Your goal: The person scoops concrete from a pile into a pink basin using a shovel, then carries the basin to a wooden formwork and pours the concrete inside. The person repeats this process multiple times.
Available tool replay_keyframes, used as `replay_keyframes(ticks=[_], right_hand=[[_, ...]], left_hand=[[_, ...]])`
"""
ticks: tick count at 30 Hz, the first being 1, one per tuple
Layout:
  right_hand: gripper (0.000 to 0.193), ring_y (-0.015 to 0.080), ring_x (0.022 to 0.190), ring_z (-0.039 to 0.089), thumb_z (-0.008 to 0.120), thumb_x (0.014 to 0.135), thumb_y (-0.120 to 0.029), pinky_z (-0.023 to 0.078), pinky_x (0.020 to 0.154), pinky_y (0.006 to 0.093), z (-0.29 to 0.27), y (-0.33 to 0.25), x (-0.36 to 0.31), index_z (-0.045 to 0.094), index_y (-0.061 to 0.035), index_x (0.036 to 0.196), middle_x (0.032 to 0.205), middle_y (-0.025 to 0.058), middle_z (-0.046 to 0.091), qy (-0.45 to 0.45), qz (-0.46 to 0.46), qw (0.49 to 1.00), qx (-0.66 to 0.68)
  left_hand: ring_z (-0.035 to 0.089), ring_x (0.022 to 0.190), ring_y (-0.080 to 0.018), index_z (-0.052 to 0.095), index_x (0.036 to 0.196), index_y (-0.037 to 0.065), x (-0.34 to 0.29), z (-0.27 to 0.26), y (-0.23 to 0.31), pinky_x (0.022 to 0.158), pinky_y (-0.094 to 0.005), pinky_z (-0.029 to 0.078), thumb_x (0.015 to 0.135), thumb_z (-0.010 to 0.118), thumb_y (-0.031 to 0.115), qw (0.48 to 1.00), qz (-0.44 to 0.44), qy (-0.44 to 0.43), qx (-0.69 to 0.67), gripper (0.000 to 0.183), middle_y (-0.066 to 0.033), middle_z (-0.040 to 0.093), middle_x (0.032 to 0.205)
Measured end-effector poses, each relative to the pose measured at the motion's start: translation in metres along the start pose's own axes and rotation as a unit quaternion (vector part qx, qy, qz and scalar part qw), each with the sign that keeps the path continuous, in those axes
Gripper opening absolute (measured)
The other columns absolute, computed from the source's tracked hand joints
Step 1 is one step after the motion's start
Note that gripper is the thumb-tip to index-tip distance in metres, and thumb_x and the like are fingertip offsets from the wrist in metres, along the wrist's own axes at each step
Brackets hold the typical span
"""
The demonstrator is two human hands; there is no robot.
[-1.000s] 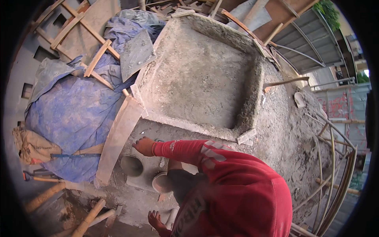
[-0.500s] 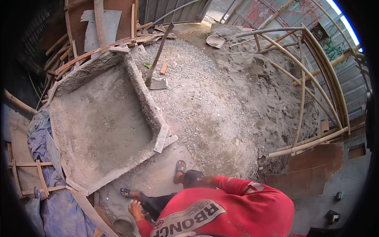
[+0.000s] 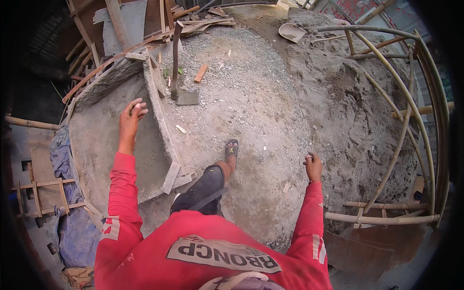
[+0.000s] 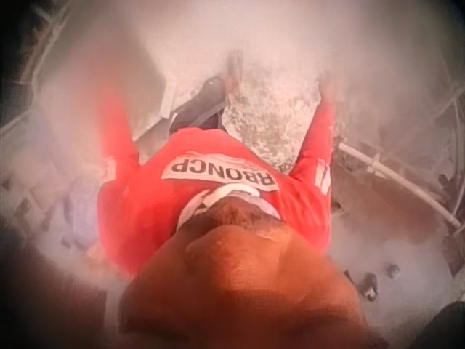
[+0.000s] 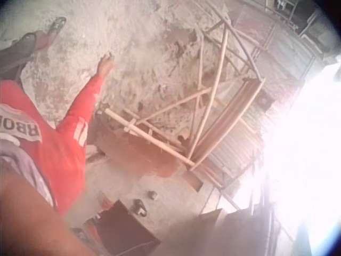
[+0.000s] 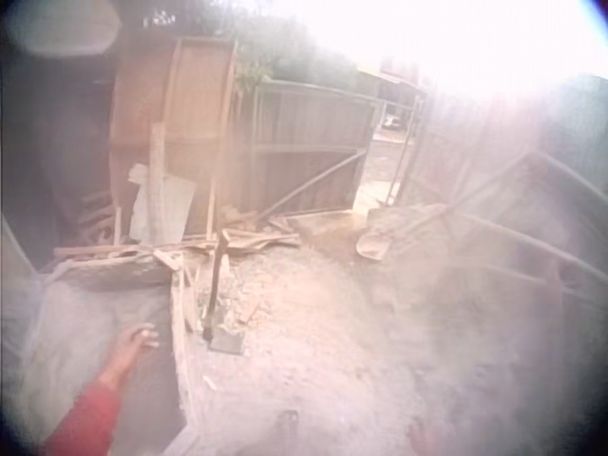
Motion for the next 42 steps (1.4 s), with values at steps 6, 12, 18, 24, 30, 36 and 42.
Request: replay_keyframes(ticks=[6,12,18,24,30,36,42], right_hand=[[0.027,0.0235,0.068,0.070,0.057,0.096,-0.019,0.053,0.051,0.0322,-0.047,0.262,-0.015,0.063,0.0009,0.113,0.090,0.0120,0.069,-0.045,0.403,0.910,0.090],[0.013,0.0277,0.061,0.069,0.060,0.088,-0.008,0.051,0.046,0.0362,0.062,0.172,-0.088,0.063,-0.0025,0.099,0.079,0.0148,0.067,-0.208,0.463,0.845,0.170],[0.020,0.0275,0.068,0.071,0.065,0.085,-0.017,0.055,0.059,0.0372,0.130,-0.023,-0.039,0.068,-0.0034,0.099,0.086,0.0148,0.071,-0.445,0.194,0.874,0.027],[0.028,0.0276,0.073,0.071,0.066,0.086,-0.023,0.056,0.066,0.0380,0.172,0.053,0.179,0.069,-0.0034,0.106,0.092,0.0153,0.072,-0.410,0.280,0.867,-0.047],[0.034,0.0208,0.078,0.070,0.051,0.101,-0.020,0.056,0.065,0.0304,0.005,-0.138,0.580,0.054,-0.0038,0.130,0.102,0.0123,0.068,-0.003,0.220,0.907,0.360],[0.035,0.0149,0.084,0.066,0.049,0.102,-0.018,0.051,0.075,0.0269,-0.140,-0.369,0.689,0.055,-0.0015,0.133,0.104,0.0120,0.068,0.143,-0.031,0.949,0.279],[0.033,0.0158,0.075,0.066,0.046,0.103,-0.019,0.053,0.066,0.0279,0.028,-0.196,0.761,0.054,-0.0046,0.132,0.100,0.0115,0.067,0.263,0.218,0.830,0.441]], left_hand=[[0.068,0.093,-0.0186,0.060,0.128,0.001,0.105,0.102,-0.015,0.085,-0.0305,0.053,0.102,0.053,0.023,0.992,-0.095,0.045,-0.065,0.035,-0.0128,0.069,0.114],[0.068,0.096,-0.0205,0.060,0.128,0.001,0.190,0.082,0.039,0.085,-0.0321,0.053,0.101,0.055,0.023,0.980,-0.124,0.128,-0.088,0.036,-0.0132,0.068,0.117],[0.067,0.094,-0.0187,0.062,0.126,0.001,0.299,0.090,0.145,0.086,-0.0300,0.051,0.100,0.056,0.022,0.978,-0.023,0.209,-0.015,0.034,-0.0117,0.069,0.115],[0.066,0.088,-0.0168,0.061,0.121,-0.002,0.363,0.224,0.153,0.080,-0.0303,0.052,0.101,0.053,0.017,0.983,0.029,0.176,0.035,0.029,-0.0129,0.068,0.111],[0.067,0.104,-0.0288,0.061,0.127,-0.001,0.417,0.420,0.039,0.088,-0.0359,0.052,0.092,0.064,0.022,0.903,-0.028,-0.303,0.302,0.042,-0.0189,0.067,0.118],[0.071,0.093,-0.0271,0.068,0.115,0.000,0.479,0.372,-0.097,0.076,-0.0362,0.055,0.089,0.068,0.026,0.785,-0.258,-0.340,0.449,0.036,-0.0166,0.072,0.098],[0.072,0.086,-0.0265,0.071,0.107,0.000,0.747,0.488,-0.166,0.074,-0.0376,0.055,0.089,0.067,0.026,0.846,-0.247,-0.238,0.408,0.032,-0.0175,0.072,0.093]])
Point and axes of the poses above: each hand's wrist, its own x-axis towards the middle knuckle, its own z-axis out of the palm, y = z × x, the point moved 10 cm from there along x, towards the middle knuckle
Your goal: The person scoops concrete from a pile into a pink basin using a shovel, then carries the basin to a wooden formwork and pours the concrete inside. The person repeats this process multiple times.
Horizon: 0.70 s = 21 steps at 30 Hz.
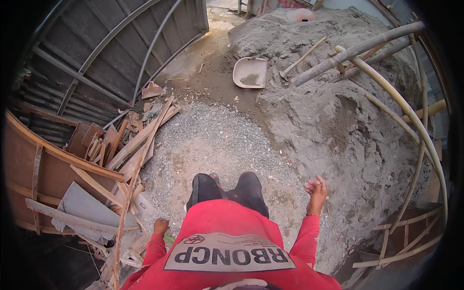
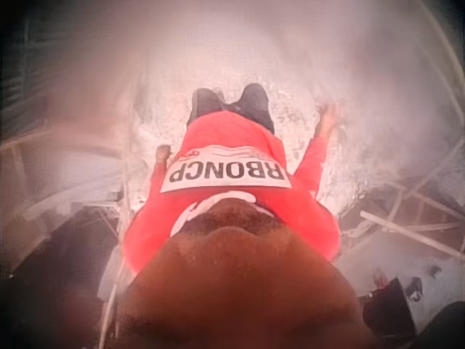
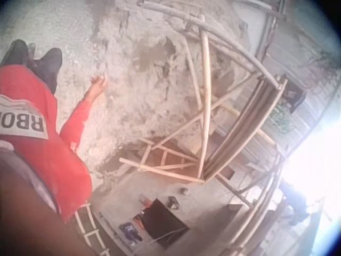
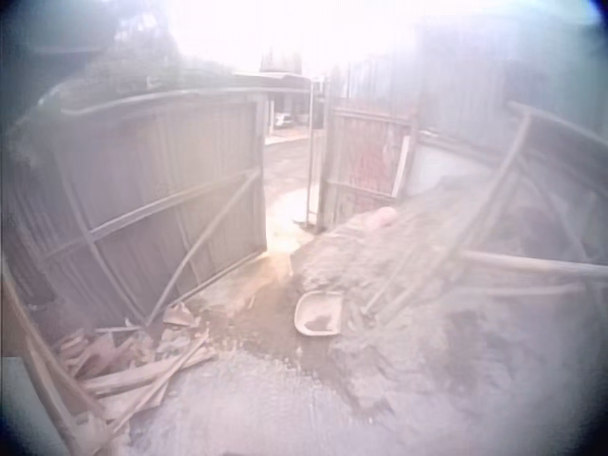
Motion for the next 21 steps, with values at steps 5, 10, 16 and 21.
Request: replay_keyframes(ticks=[5,10,16,21], right_hand=[[0.039,0.0265,0.089,0.069,0.057,0.095,-0.021,0.053,0.075,0.0353,0.017,0.355,-0.137,0.054,-0.0004,0.128,0.111,0.0128,0.067,-0.307,0.452,0.787,-0.286],[0.039,0.0294,0.095,0.068,0.059,0.094,-0.025,0.052,0.084,0.0409,0.111,0.409,-0.093,0.058,-0.0009,0.126,0.116,0.0144,0.067,-0.370,0.453,0.708,-0.395],[0.040,0.0280,0.096,0.069,0.062,0.093,-0.026,0.054,0.086,0.0438,0.293,0.360,0.271,0.060,0.0001,0.124,0.115,0.0177,0.068,-0.052,0.160,0.862,-0.478],[0.039,0.0160,0.089,0.069,0.052,0.101,-0.019,0.051,0.076,0.0283,0.459,-0.050,0.458,0.052,-0.0046,0.137,0.107,0.0131,0.069,-0.114,-0.081,0.990,-0.024]], left_hand=[[0.065,0.096,-0.0178,0.062,0.123,-0.005,0.116,-0.086,0.416,0.085,-0.0318,0.051,0.098,0.057,0.022,0.932,0.314,0.055,-0.170,0.036,-0.0122,0.068,0.109],[0.065,0.097,-0.0182,0.059,0.129,-0.001,0.068,-0.109,0.691,0.088,-0.0310,0.051,0.103,0.052,0.025,0.853,0.461,0.047,-0.239,0.038,-0.0131,0.067,0.113],[0.069,0.086,-0.0177,0.060,0.124,-0.002,0.322,0.033,0.748,0.079,-0.0301,0.054,0.101,0.055,0.019,0.924,0.312,-0.093,-0.202,0.032,-0.0123,0.069,0.106],[0.068,0.081,-0.0156,0.061,0.122,-0.002,0.451,0.051,0.847,0.073,-0.0269,0.053,0.098,0.058,0.018,0.947,0.257,-0.108,-0.161,0.031,-0.0109,0.070,0.100]])
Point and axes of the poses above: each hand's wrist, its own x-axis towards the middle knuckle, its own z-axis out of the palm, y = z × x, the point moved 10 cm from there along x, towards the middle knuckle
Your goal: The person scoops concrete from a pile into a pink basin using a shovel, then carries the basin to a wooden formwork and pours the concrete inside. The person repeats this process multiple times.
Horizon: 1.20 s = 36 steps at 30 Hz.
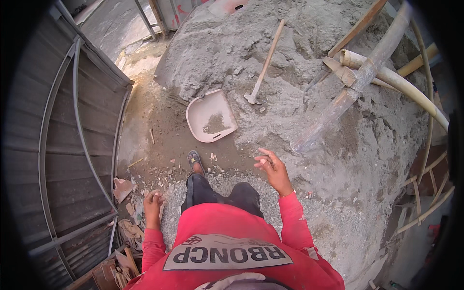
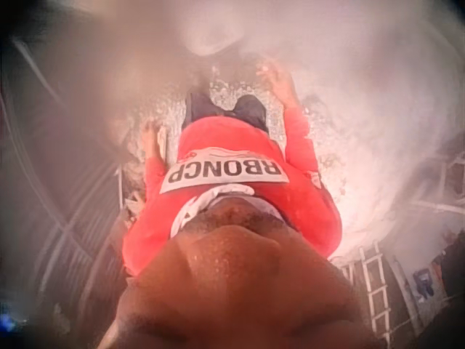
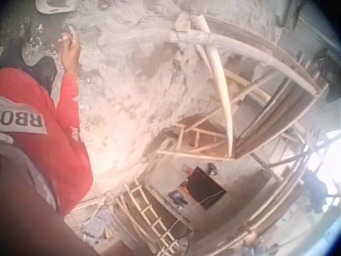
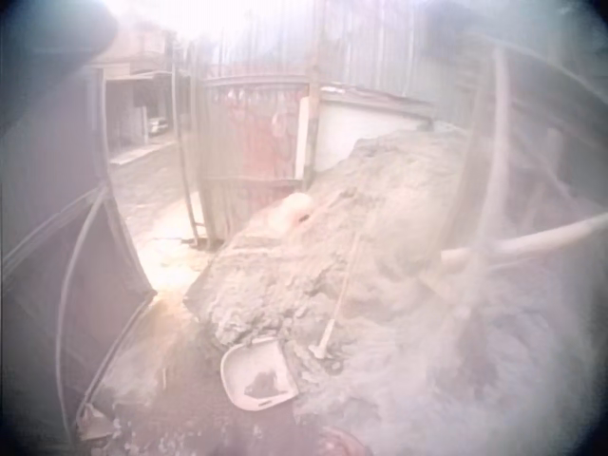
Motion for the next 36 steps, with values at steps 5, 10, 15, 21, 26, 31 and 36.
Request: replay_keyframes(ticks=[5,10,15,21,26,31,36], right_hand=[[0.034,0.0159,0.085,0.069,0.052,0.100,-0.015,0.052,0.076,0.0286,-0.001,0.058,0.163,0.055,-0.0029,0.132,0.103,0.0121,0.070,0.160,0.011,0.986,0.033],[0.031,0.0217,0.088,0.071,0.057,0.093,-0.008,0.053,0.077,0.0330,0.048,0.361,0.244,0.058,-0.0019,0.122,0.100,0.0156,0.071,0.250,0.312,0.916,0.022],[0.040,0.0371,0.107,0.061,0.062,0.087,-0.006,0.050,0.089,0.0450,0.034,0.285,0.362,0.055,-0.0020,0.126,0.115,0.0206,0.063,0.116,0.071,0.866,-0.480],[0.048,0.0306,0.133,0.046,0.055,0.090,-0.009,0.036,0.108,0.0525,-0.035,0.236,0.578,0.049,-0.0101,0.137,0.140,0.0115,0.052,0.017,-0.099,0.574,-0.812],[0.038,0.0265,0.141,0.037,0.054,0.093,-0.014,0.018,0.119,0.0590,-0.067,0.266,0.636,0.055,-0.0146,0.131,0.132,0.0078,0.056,-0.094,-0.077,0.408,-0.905],[0.022,0.0243,0.123,0.053,0.056,0.094,-0.022,0.018,0.120,0.0561,-0.076,0.291,0.644,0.066,-0.0134,0.112,0.114,0.0039,0.066,-0.130,-0.061,0.373,-0.917],[0.016,0.0207,0.109,0.060,0.058,0.092,-0.022,0.030,0.111,0.0462,-0.080,0.314,0.654,0.074,-0.0164,0.094,0.094,0.0010,0.072,-0.155,-0.043,0.344,-0.925]], left_hand=[[0.068,0.080,-0.0147,0.062,0.121,-0.001,0.259,0.057,-0.019,0.069,-0.0265,0.052,0.098,0.059,0.021,0.995,-0.013,-0.079,0.059,0.032,-0.0080,0.069,0.094],[0.069,0.089,-0.0271,0.061,0.118,-0.007,0.532,0.184,-0.088,0.077,-0.0355,0.055,0.092,0.066,0.026,0.913,0.047,-0.190,0.359,0.042,-0.0185,0.070,0.096],[0.068,0.098,-0.0386,0.059,0.114,-0.013,0.627,0.299,-0.134,0.086,-0.0416,0.051,0.087,0.071,0.035,0.878,0.071,-0.190,0.434,0.056,-0.0317,0.067,0.104],[0.067,0.106,-0.0352,0.047,0.130,-0.010,0.703,0.330,-0.218,0.089,-0.0419,0.051,0.088,0.071,0.042,0.947,0.044,-0.151,0.282,0.071,-0.0282,0.066,0.112],[0.070,0.084,-0.0285,0.059,0.117,-0.007,0.645,0.328,-0.198,0.072,-0.0385,0.053,0.090,0.068,0.043,0.931,0.019,-0.115,0.346,0.058,-0.0230,0.070,0.093],[0.066,0.061,-0.0233,0.067,0.094,-0.011,0.528,0.283,-0.175,0.055,-0.0358,0.051,0.086,0.059,0.021,0.914,-0.176,-0.146,0.336,0.034,-0.0155,0.068,0.069],[0.054,0.043,-0.0167,0.062,0.081,-0.007,0.483,0.304,-0.200,0.038,-0.0322,0.039,0.086,0.064,0.020,0.926,-0.295,-0.080,0.221,0.028,-0.0101,0.059,0.062]])
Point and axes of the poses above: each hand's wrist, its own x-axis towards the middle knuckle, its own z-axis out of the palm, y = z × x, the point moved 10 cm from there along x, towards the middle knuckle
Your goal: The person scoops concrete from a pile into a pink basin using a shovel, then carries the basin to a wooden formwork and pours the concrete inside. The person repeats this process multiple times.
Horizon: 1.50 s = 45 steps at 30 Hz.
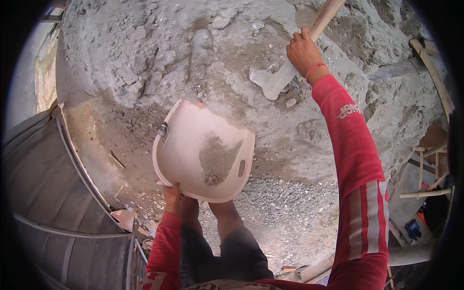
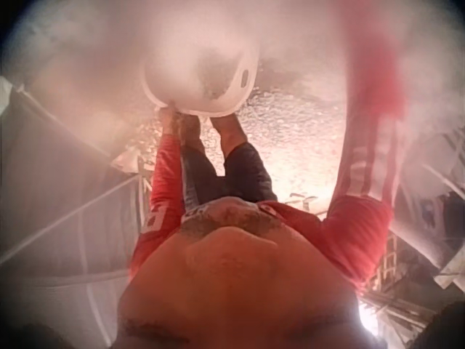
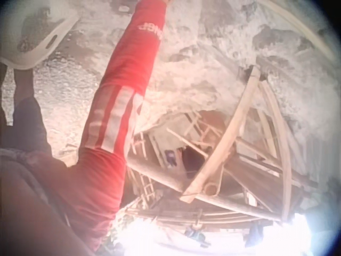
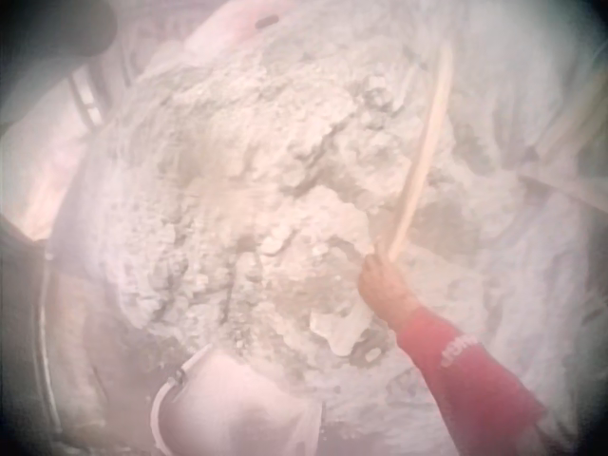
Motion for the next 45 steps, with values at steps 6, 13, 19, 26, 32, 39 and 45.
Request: replay_keyframes(ticks=[6,13,19,26,32,39,45], right_hand=[[0.015,0.0181,0.092,0.069,0.063,0.088,-0.019,0.045,0.092,0.0360,-0.005,-0.007,0.008,0.076,-0.0190,0.081,0.086,0.0014,0.075,-0.049,-0.088,0.994,0.045],[0.010,0.0237,0.087,0.072,0.067,0.082,-0.017,0.056,0.073,0.0390,-0.027,0.019,-0.024,0.076,-0.0165,0.088,0.084,0.0054,0.073,-0.087,-0.065,0.971,0.215],[0.025,0.0289,0.083,0.071,0.071,0.073,-0.027,0.057,0.072,0.0432,-0.063,0.044,-0.031,0.074,-0.0216,0.097,0.085,0.0075,0.072,-0.099,-0.002,0.928,0.360],[0.029,0.0309,0.080,0.071,0.071,0.072,-0.027,0.056,0.072,0.0437,-0.092,0.034,0.000,0.075,-0.0216,0.100,0.083,0.0091,0.073,-0.125,0.071,0.886,0.440],[0.036,0.0329,0.083,0.070,0.074,0.072,-0.031,0.056,0.074,0.0433,-0.108,0.034,-0.025,0.075,-0.0188,0.105,0.089,0.0108,0.074,-0.114,0.256,0.758,0.589],[0.022,0.0182,0.066,0.063,0.071,0.079,-0.016,0.050,0.059,0.0318,-0.071,0.018,-0.114,0.069,0.0009,0.093,0.076,0.0091,0.068,0.044,0.447,0.384,0.806],[0.013,0.0130,0.063,0.056,0.067,0.084,-0.006,0.044,0.054,0.0261,-0.128,0.149,-0.131,0.062,0.0022,0.092,0.075,0.0062,0.061,0.212,0.449,0.194,0.846]], left_hand=[[0.061,0.048,-0.0198,0.062,0.096,-0.009,0.051,0.016,0.031,0.043,-0.0340,0.054,0.089,0.066,0.029,1.000,0.010,-0.025,-0.004,0.039,-0.0133,0.064,0.071],[0.067,0.053,-0.0259,0.061,0.091,-0.012,0.045,0.021,0.046,0.045,-0.0365,0.060,0.091,0.069,0.038,0.995,-0.035,-0.069,0.070,0.051,-0.0184,0.065,0.075],[0.066,0.055,-0.0250,0.049,0.117,-0.006,0.061,0.014,0.036,0.045,-0.0350,0.058,0.092,0.067,0.034,0.992,-0.022,-0.118,0.025,0.050,-0.0201,0.065,0.088],[0.066,0.064,-0.0223,0.032,0.141,-0.009,0.045,0.005,0.065,0.051,-0.0350,0.056,0.092,0.066,0.029,0.990,-0.034,-0.102,0.092,0.071,-0.0157,0.064,0.084],[0.068,0.076,-0.0216,0.039,0.140,-0.011,-0.002,-0.008,0.083,0.073,-0.0325,0.056,0.092,0.065,0.023,0.981,0.109,-0.157,0.028,0.065,-0.0150,0.069,0.093],[0.067,0.101,-0.0229,0.049,0.138,-0.003,-0.140,0.021,0.199,0.087,-0.0320,0.053,0.090,0.070,0.029,0.901,0.282,-0.278,0.179,0.061,-0.0185,0.065,0.119],[0.065,0.109,-0.0345,0.046,0.141,0.000,-0.279,0.115,0.246,0.095,-0.0402,0.050,0.085,0.073,0.046,0.719,0.537,-0.386,0.213,0.078,-0.0230,0.063,0.123]])
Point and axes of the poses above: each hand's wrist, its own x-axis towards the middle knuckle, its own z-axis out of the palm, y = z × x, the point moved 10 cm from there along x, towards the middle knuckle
